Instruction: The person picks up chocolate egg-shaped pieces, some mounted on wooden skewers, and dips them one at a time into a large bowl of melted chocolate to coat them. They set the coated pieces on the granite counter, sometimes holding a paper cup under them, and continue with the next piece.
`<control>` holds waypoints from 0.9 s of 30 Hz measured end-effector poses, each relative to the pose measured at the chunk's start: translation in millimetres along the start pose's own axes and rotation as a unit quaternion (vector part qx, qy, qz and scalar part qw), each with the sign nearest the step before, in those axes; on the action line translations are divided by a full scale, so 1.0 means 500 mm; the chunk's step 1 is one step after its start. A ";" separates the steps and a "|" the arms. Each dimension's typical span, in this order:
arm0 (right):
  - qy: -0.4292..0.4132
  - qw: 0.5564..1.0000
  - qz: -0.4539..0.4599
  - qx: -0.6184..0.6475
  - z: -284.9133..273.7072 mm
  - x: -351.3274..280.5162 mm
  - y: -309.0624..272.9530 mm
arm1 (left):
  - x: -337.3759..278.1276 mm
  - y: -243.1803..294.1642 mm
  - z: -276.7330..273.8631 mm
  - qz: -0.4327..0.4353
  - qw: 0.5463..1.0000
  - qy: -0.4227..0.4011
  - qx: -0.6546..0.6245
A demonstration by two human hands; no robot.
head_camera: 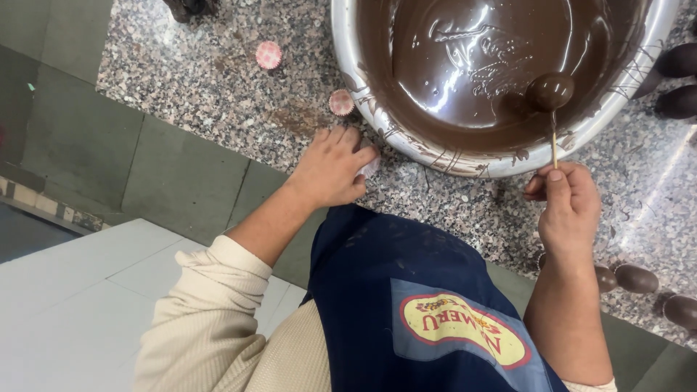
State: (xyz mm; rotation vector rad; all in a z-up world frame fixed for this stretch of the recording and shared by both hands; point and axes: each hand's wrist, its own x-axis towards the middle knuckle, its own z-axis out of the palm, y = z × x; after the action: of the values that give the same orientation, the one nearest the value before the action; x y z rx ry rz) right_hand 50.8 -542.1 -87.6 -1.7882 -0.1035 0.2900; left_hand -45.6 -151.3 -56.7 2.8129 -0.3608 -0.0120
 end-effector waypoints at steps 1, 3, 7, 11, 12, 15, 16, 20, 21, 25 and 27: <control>0.000 1.000 0.001 0.000 0.000 0.000 0.000 | 0.001 0.000 0.000 0.000 1.000 0.000 0.000; -0.001 1.000 -0.001 0.012 0.001 0.000 0.000 | 0.002 -0.001 0.000 0.002 0.999 -0.035 0.019; -0.002 1.000 0.003 -0.003 0.001 -0.001 -0.009 | -0.008 -0.006 -0.007 0.011 1.000 -0.029 -0.004; -0.001 1.000 0.004 0.001 0.001 -0.001 -0.008 | -0.016 -0.004 -0.026 0.008 0.999 0.005 -0.045; 0.000 1.000 0.004 -0.001 0.000 -0.001 -0.008 | -0.018 -0.003 -0.030 0.006 0.998 0.039 -0.055; 0.004 1.000 0.012 -0.001 0.001 -0.002 -0.009 | -0.027 -0.014 0.002 -0.094 0.990 0.071 -0.082; 0.004 1.000 0.012 0.000 0.001 -0.002 -0.007 | -0.026 -0.010 0.007 -0.094 0.990 0.071 -0.082; 0.001 1.000 0.006 0.006 -0.001 -0.001 -0.003 | -0.015 0.006 0.012 -0.195 0.974 0.088 -0.079; 0.000 1.000 0.005 0.007 -0.003 -0.001 -0.002 | -0.010 0.011 0.009 -0.199 0.975 0.075 -0.064; -0.001 1.000 0.010 0.012 -0.003 -0.001 -0.005 | -0.017 0.011 0.008 -0.177 0.975 0.110 -0.075; -0.001 1.000 0.013 0.004 -0.002 -0.001 -0.006 | -0.018 0.017 0.000 -0.181 0.962 0.170 -0.117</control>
State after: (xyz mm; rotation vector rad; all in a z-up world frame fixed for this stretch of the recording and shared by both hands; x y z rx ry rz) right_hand 51.0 -542.4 -84.4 -1.7833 -0.0809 0.3101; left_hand -56.3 -156.9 -54.3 2.5404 0.2218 0.3225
